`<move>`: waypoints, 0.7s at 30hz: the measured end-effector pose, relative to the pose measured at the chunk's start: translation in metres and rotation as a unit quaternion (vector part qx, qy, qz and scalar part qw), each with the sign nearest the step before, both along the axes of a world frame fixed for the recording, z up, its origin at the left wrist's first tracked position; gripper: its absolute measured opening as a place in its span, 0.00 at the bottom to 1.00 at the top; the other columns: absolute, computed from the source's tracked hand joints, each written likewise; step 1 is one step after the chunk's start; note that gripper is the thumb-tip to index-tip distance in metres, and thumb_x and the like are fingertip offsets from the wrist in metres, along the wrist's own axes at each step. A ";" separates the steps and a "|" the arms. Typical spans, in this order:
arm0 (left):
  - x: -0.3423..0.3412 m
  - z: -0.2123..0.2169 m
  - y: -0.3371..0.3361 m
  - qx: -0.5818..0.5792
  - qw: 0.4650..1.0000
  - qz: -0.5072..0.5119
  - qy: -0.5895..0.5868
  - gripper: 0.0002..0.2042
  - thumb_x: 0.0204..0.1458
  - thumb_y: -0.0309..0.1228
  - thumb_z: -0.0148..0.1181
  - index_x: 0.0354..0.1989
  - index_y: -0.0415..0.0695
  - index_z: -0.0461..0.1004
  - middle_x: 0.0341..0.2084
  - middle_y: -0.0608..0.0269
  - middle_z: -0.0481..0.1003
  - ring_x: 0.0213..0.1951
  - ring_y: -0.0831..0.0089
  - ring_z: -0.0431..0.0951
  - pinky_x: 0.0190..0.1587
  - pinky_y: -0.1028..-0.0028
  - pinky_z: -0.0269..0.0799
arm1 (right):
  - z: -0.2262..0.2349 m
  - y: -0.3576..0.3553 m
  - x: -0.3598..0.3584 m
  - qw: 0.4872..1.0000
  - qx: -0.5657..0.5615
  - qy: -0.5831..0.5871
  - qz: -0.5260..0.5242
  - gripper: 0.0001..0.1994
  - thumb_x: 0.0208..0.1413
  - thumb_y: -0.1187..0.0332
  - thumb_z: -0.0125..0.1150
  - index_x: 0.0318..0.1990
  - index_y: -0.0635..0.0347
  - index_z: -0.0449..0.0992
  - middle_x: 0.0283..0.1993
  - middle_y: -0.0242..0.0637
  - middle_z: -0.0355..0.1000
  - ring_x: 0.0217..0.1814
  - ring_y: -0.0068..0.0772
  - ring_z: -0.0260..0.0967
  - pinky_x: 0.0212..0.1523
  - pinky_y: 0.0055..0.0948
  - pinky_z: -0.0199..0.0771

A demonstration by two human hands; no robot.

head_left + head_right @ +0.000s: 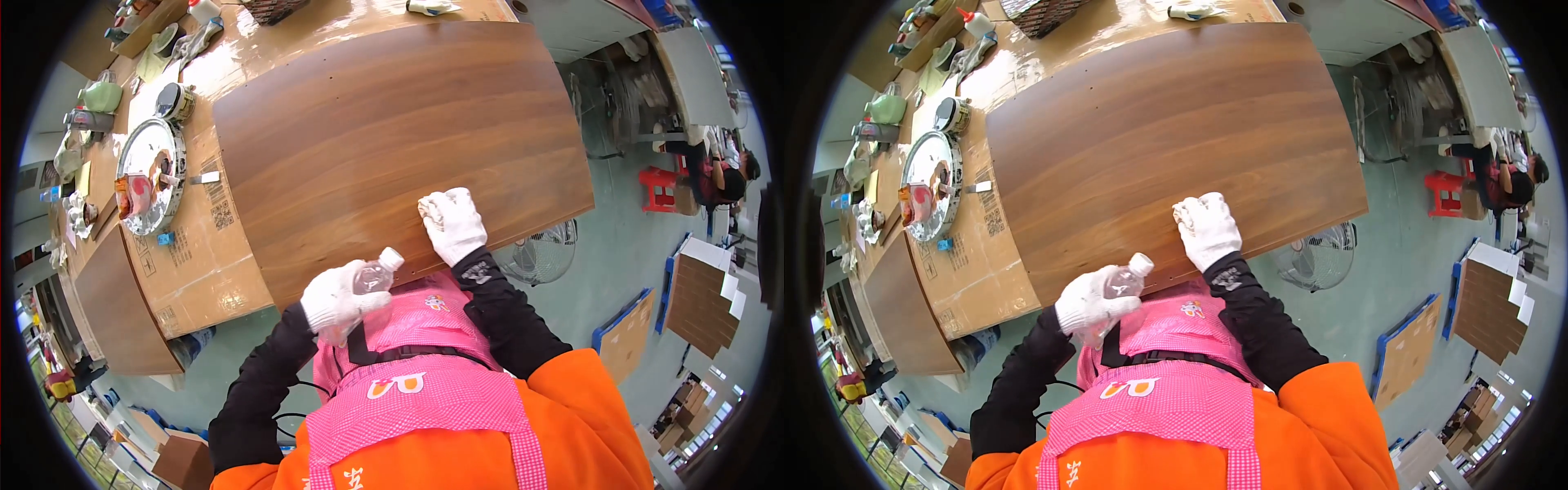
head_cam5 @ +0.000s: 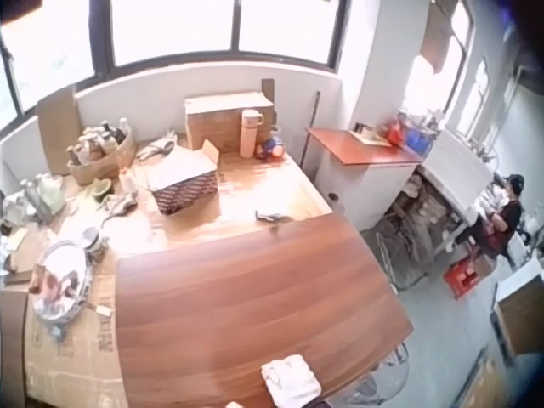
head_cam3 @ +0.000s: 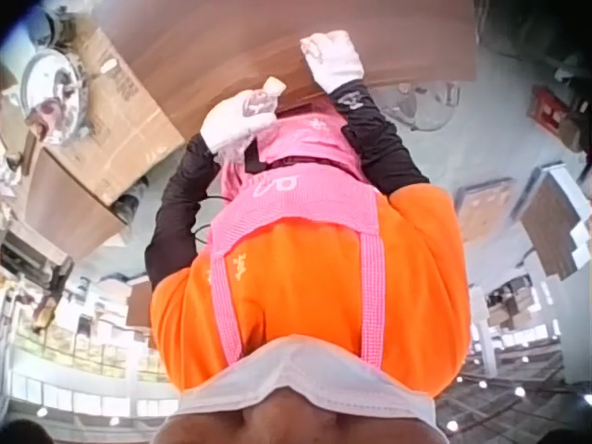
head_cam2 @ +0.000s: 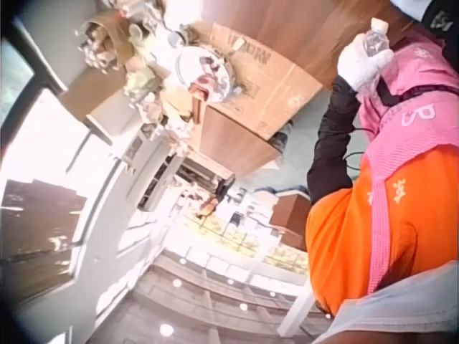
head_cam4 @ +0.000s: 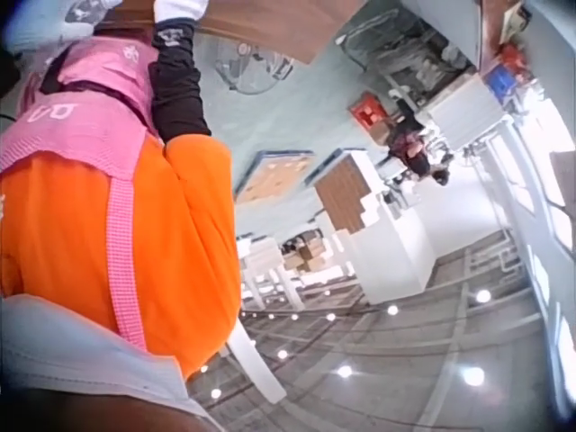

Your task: The recorder is refurbishing a wood panel by cleaning, applying a stain or finish with a brush, and wiping it down.

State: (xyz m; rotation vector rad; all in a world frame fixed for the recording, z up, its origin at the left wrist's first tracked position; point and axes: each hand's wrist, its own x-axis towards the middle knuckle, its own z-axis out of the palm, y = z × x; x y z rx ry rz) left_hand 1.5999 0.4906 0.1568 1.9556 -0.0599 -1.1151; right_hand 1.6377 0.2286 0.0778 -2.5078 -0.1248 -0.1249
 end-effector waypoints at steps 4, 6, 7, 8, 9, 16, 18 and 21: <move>-0.020 -0.007 0.071 -0.001 0.978 0.204 -0.037 0.30 0.49 0.43 0.72 0.59 0.43 0.71 0.43 0.52 0.81 0.46 0.60 0.82 0.51 0.64 0.77 | -0.013 0.024 -0.020 0.981 -0.155 0.056 0.097 0.09 0.62 0.59 0.62 0.38 0.51 0.75 0.41 0.42 0.68 0.42 0.48 0.72 0.40 0.45 0.78; -0.021 0.003 0.102 -0.124 0.920 0.349 -0.126 0.26 0.54 0.31 0.69 0.61 0.43 0.69 0.47 0.59 0.78 0.50 0.67 0.79 0.53 0.66 0.76 | -0.016 0.014 -0.027 0.982 -0.136 0.025 0.131 0.08 0.62 0.59 0.62 0.38 0.51 0.74 0.41 0.42 0.68 0.41 0.47 0.72 0.38 0.45 0.78; -0.018 0.003 0.117 -0.155 0.886 0.394 -0.189 0.24 0.56 0.29 0.67 0.61 0.43 0.69 0.49 0.60 0.76 0.51 0.69 0.77 0.55 0.67 0.75 | -0.016 0.012 -0.022 0.981 -0.139 0.026 0.133 0.08 0.62 0.59 0.62 0.38 0.51 0.74 0.41 0.42 0.68 0.41 0.47 0.72 0.38 0.45 0.78; -0.017 0.001 0.135 -0.184 0.846 0.435 -0.248 0.22 0.59 0.27 0.66 0.61 0.43 0.69 0.51 0.62 0.74 0.53 0.71 0.75 0.56 0.68 0.73 | -0.017 0.011 -0.015 0.983 -0.139 0.018 0.117 0.08 0.62 0.59 0.62 0.38 0.51 0.74 0.41 0.42 0.68 0.41 0.47 0.72 0.38 0.45 0.78; -0.016 -0.007 0.159 -0.139 0.825 0.448 -0.314 0.22 0.60 0.29 0.66 0.61 0.43 0.68 0.52 0.61 0.74 0.55 0.70 0.74 0.58 0.67 0.72 | -0.018 0.012 -0.008 0.985 -0.139 0.010 0.102 0.08 0.62 0.59 0.62 0.38 0.52 0.74 0.41 0.42 0.68 0.41 0.47 0.72 0.38 0.44 0.78; -0.034 -0.119 0.313 0.051 0.659 0.597 -0.455 0.26 0.59 0.31 0.69 0.63 0.41 0.65 0.53 0.57 0.74 0.52 0.66 0.76 0.56 0.66 0.76 | -0.022 0.012 -0.034 0.987 -0.120 0.025 0.105 0.06 0.60 0.62 0.66 0.39 0.50 0.76 0.40 0.42 0.67 0.42 0.48 0.72 0.39 0.45 0.77; -0.030 -0.131 0.306 -0.029 0.626 0.614 -0.480 0.26 0.58 0.31 0.70 0.62 0.40 0.66 0.54 0.56 0.74 0.50 0.68 0.77 0.53 0.71 0.79 | -0.013 0.005 -0.028 0.986 -0.123 0.050 0.103 0.06 0.60 0.62 0.66 0.38 0.50 0.76 0.40 0.42 0.67 0.43 0.49 0.72 0.40 0.46 0.77; -0.023 -0.142 0.301 0.000 0.668 0.569 -0.480 0.29 0.57 0.31 0.73 0.63 0.40 0.65 0.55 0.56 0.74 0.50 0.69 0.77 0.51 0.72 0.80 | -0.016 0.005 0.014 0.990 -0.133 0.024 -0.031 0.07 0.59 0.63 0.66 0.38 0.52 0.75 0.40 0.44 0.67 0.44 0.53 0.72 0.42 0.49 0.77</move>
